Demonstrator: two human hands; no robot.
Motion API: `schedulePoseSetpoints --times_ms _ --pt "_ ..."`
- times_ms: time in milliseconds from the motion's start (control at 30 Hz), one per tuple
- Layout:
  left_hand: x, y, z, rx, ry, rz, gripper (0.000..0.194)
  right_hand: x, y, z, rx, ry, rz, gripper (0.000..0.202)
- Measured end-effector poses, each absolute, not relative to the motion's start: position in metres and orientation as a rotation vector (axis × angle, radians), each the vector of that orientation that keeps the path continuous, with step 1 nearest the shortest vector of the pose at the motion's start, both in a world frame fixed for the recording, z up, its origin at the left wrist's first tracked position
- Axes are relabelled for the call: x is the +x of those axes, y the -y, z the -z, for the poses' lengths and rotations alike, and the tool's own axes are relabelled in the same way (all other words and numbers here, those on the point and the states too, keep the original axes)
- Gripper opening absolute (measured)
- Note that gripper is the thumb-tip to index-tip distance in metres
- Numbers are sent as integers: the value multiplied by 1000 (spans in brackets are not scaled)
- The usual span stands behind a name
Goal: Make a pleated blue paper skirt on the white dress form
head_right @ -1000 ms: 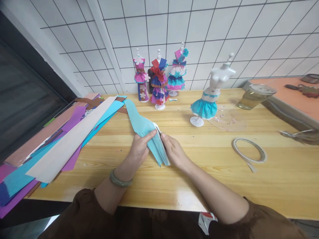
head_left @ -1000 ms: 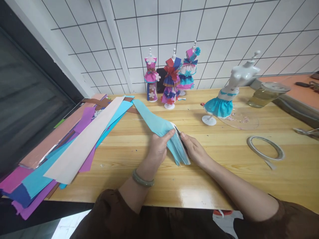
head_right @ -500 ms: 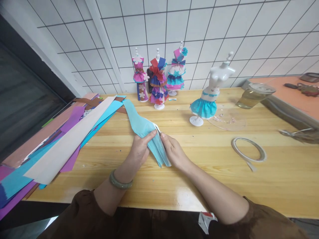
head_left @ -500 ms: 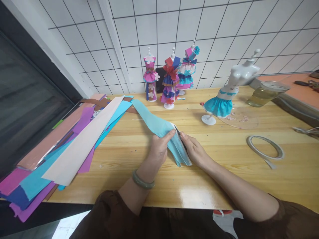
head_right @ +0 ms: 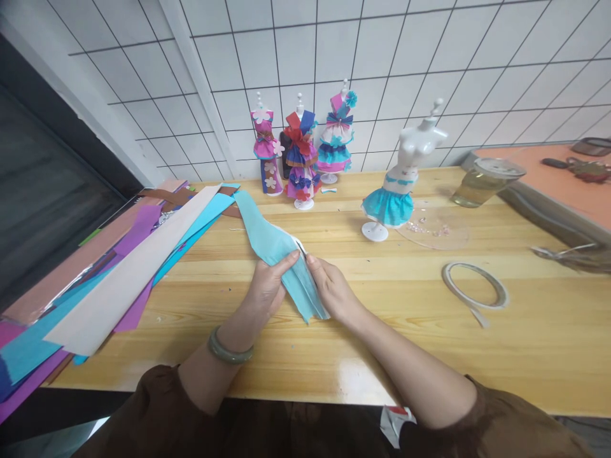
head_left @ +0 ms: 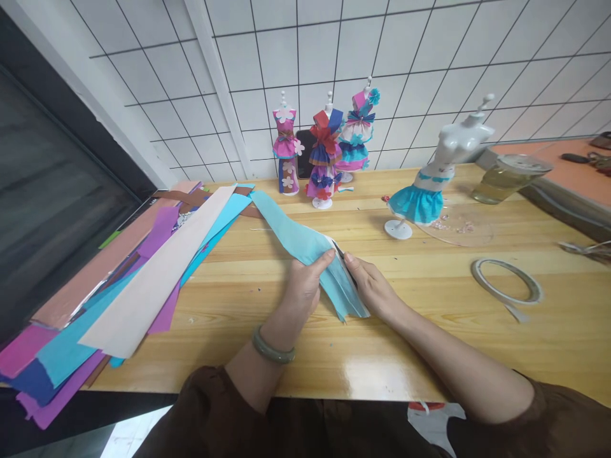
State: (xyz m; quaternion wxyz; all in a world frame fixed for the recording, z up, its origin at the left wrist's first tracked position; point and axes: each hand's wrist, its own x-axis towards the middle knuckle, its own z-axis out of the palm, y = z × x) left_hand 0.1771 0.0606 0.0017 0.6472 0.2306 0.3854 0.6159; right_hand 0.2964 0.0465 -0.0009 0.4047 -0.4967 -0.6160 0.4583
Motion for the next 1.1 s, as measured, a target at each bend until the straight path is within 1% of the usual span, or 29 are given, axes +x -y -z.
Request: schedulePoseSetpoints --times_ms 233,400,600,1100 --pt "177 -60 -1 532 -861 -1414 36 296 -46 0 -1256 1539 -1183 46" --pt "177 -61 1 544 -871 -1399 33 296 -46 0 -1238 1542 -1171 45" --pt "177 -61 1 547 -870 -1413 36 296 -46 -1 -1251 1546 -1184 44" --pt "178 -61 5 569 -844 -1405 30 296 -48 -1 -1266 1547 -1163 45"
